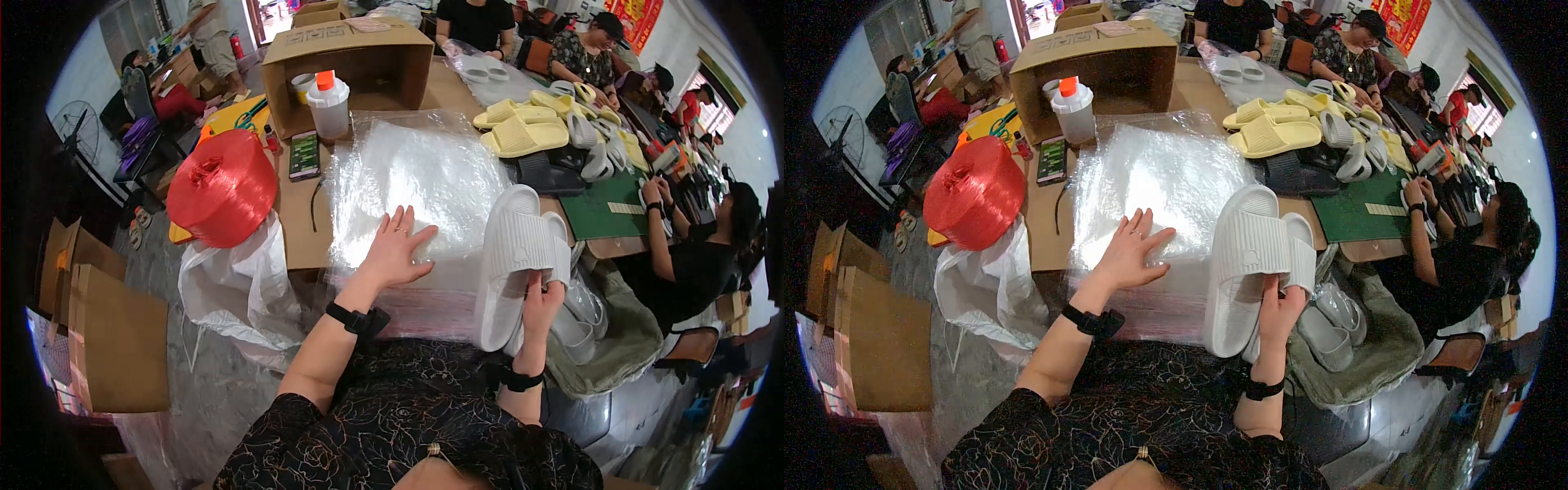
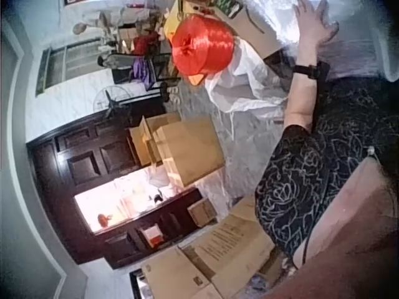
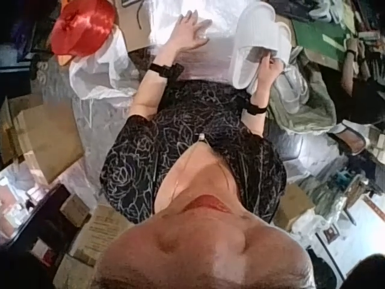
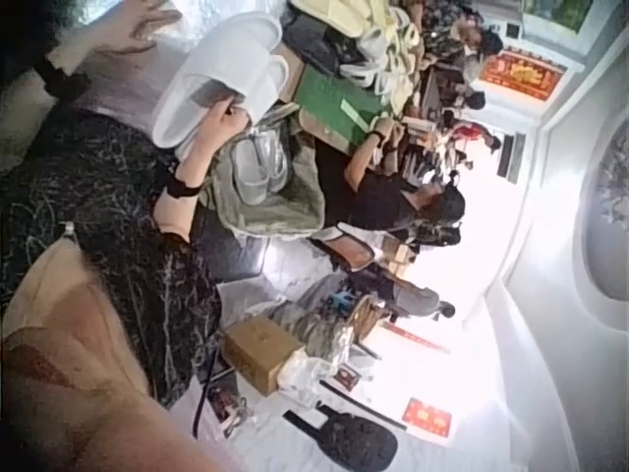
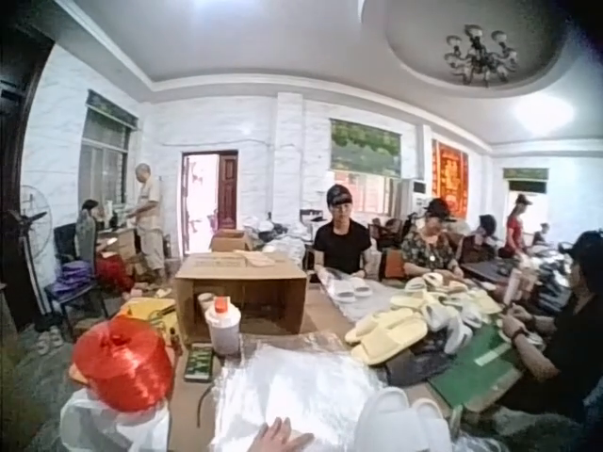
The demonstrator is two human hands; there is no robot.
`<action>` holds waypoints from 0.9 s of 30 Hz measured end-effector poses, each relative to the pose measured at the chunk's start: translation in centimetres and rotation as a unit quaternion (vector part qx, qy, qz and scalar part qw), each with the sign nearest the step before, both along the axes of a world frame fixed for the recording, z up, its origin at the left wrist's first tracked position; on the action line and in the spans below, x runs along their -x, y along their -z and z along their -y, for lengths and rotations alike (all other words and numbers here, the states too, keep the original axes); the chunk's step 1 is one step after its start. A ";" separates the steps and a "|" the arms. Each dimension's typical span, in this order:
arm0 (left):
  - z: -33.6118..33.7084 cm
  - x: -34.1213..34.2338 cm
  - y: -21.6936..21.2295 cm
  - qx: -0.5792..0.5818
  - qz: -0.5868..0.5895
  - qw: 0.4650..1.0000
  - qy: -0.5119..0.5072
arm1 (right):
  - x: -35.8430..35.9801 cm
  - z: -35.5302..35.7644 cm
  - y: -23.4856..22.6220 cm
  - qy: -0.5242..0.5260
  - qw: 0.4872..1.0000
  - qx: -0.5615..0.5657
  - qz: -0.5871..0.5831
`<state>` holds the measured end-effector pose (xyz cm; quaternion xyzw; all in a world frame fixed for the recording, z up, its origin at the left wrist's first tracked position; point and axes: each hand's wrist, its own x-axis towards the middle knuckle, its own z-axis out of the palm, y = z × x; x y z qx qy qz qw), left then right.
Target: Inspecting pairs of slippers and placing them on a stack for packing in a factory setting.
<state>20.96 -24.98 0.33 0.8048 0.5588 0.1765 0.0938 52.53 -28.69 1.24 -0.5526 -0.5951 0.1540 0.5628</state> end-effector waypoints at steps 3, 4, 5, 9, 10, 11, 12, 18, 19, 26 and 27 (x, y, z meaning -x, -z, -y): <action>-0.1 0.0 0.2 -0.013 0.069 0.997 -0.016 | -0.3 0.1 -0.1 -0.003 1.000 -0.001 -0.008; -0.3 0.0 0.1 -0.001 0.091 0.996 -0.021 | -0.3 0.2 -0.1 -0.004 1.000 -0.009 -0.005; -0.6 0.0 0.0 0.010 0.132 0.991 -0.030 | -0.3 0.3 -0.2 -0.002 1.000 -0.016 -0.003; -2.0 0.7 -0.6 0.101 0.310 0.942 -0.078 | 0.3 1.0 -1.2 0.015 0.999 -0.015 -0.048; -2.5 0.9 -0.8 0.134 0.343 0.924 -0.099 | 0.5 1.4 -1.6 0.008 0.999 -0.023 -0.035; -2.8 1.3 -0.9 0.175 0.370 0.903 -0.130 | 0.8 1.9 -2.1 0.000 0.999 -0.023 -0.037; -3.0 1.7 -1.1 0.181 0.372 0.901 -0.127 | 1.1 2.4 -2.7 -0.009 0.999 -0.024 -0.040; -4.2 2.3 -1.1 0.153 0.414 0.892 -0.100 | 5.3 3.2 -3.7 -0.169 0.970 -0.058 0.163; -4.2 2.6 -1.2 0.215 0.446 0.863 -0.098 | 5.8 3.2 -3.4 -0.210 0.964 -0.031 0.159; -3.0 3.8 -3.2 0.153 0.359 0.921 -0.008 | 5.8 0.7 -0.9 -0.122 0.970 0.073 0.195; -2.5 3.7 -3.7 0.144 0.353 0.924 0.021 | 5.7 0.7 -0.7 -0.119 0.969 0.051 0.211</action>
